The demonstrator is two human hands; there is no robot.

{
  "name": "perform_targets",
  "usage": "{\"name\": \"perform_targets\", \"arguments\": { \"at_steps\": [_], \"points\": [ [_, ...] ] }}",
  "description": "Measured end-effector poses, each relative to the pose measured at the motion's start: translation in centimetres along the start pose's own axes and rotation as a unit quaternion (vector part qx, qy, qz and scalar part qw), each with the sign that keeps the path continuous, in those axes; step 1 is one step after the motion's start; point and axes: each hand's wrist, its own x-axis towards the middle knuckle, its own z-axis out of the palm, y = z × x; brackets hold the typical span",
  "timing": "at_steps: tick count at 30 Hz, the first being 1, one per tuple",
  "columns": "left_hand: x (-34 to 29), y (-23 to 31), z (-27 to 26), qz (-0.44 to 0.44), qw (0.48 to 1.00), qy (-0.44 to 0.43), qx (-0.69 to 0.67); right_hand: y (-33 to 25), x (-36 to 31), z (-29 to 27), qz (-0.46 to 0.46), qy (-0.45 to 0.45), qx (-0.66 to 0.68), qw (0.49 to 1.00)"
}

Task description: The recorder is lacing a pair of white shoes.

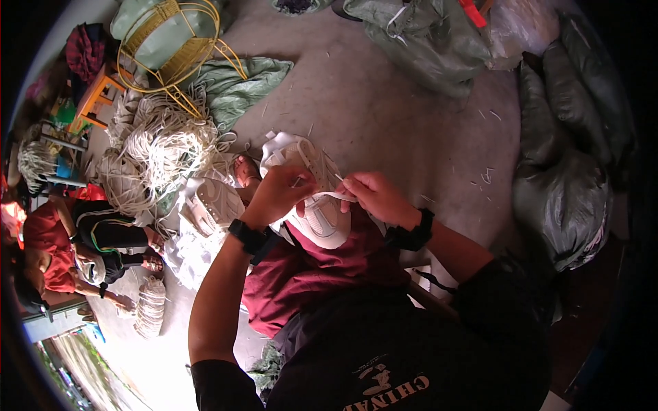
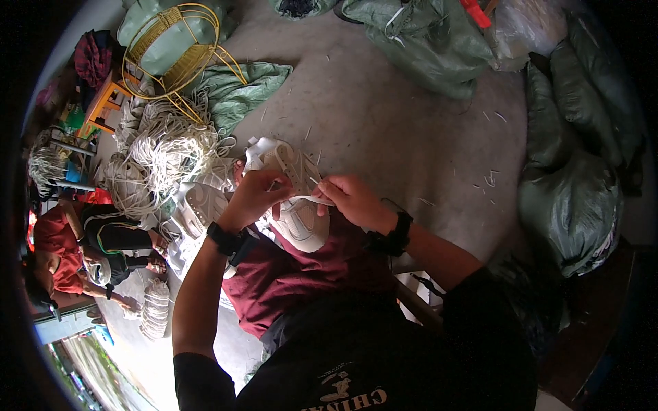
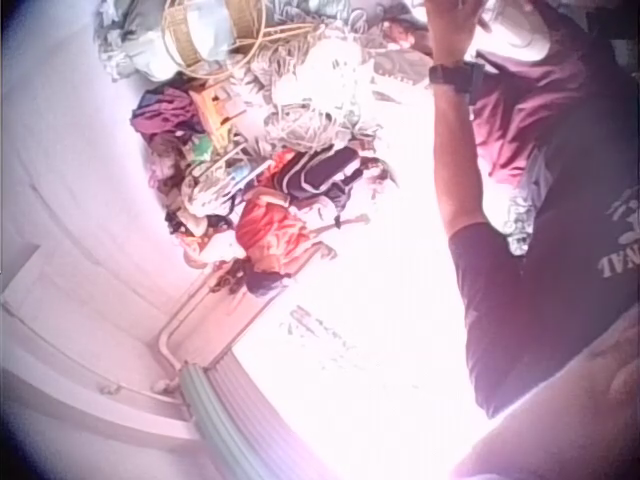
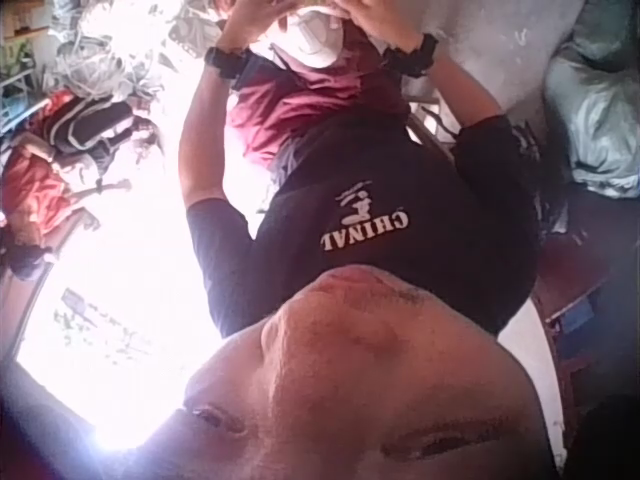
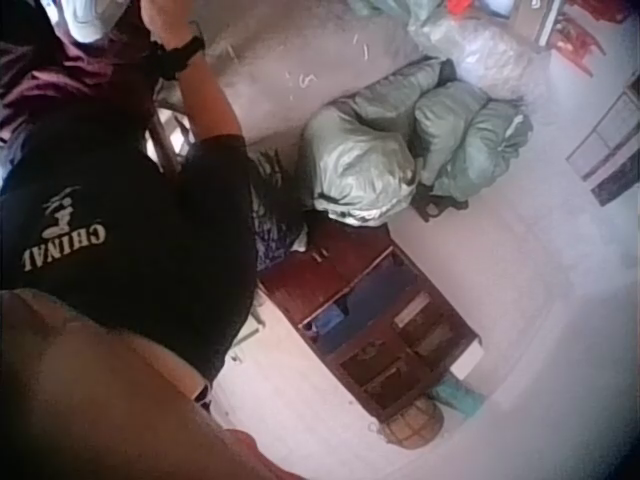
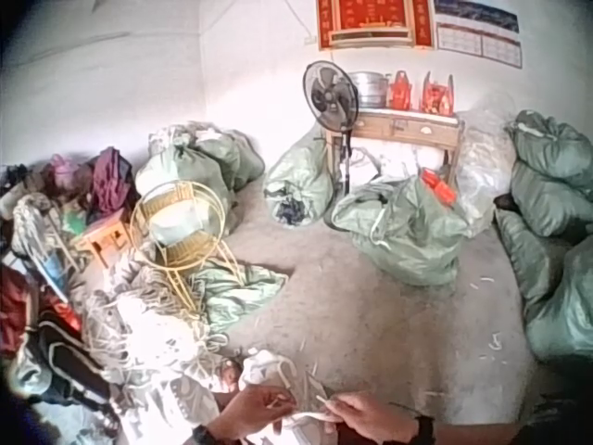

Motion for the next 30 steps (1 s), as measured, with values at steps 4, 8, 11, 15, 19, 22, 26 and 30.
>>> {"name": "perform_targets", "arguments": {
  "at_steps": [4,8,11,15,19,22,26,30],
  "points": [
    [-0.2,-0.5,-0.1,0.002,1.000,0.007,0.005,-0.9,-0.3,0.4,0.005,-0.001,0.001,1.000],
    [-0.5,-0.1,0.0,0.003,1.000,-0.001,-0.001,-0.9,-0.4,0.3,0.045,0.002,-0.003,0.999],
    [-0.7,0.1,0.1,-0.004,0.999,0.005,-0.032,-1.1,-0.5,0.7,-0.001,0.043,-0.034,0.998],
    [-0.8,-0.2,-0.2,-0.004,1.000,0.002,-0.027,-1.5,-0.4,1.0,0.032,0.027,-0.003,0.999],
    [-0.7,-0.6,-0.3,-0.001,1.000,0.001,-0.020,-1.0,-0.3,0.7,0.059,-0.023,0.078,0.995],
    [-0.7,-0.6,-0.4,-0.007,1.000,0.003,-0.028,-1.2,-0.2,0.7,0.062,-0.024,0.069,0.995],
    [-0.6,-0.1,-0.4,-0.008,1.000,-0.004,-0.011,-0.3,0.1,1.5,-0.033,0.031,-0.015,0.999],
    [-0.6,-0.5,-0.5,-0.011,1.000,0.005,-0.013,-1.8,-0.1,1.7,-0.086,0.056,-0.209,0.973]
  ]
}}
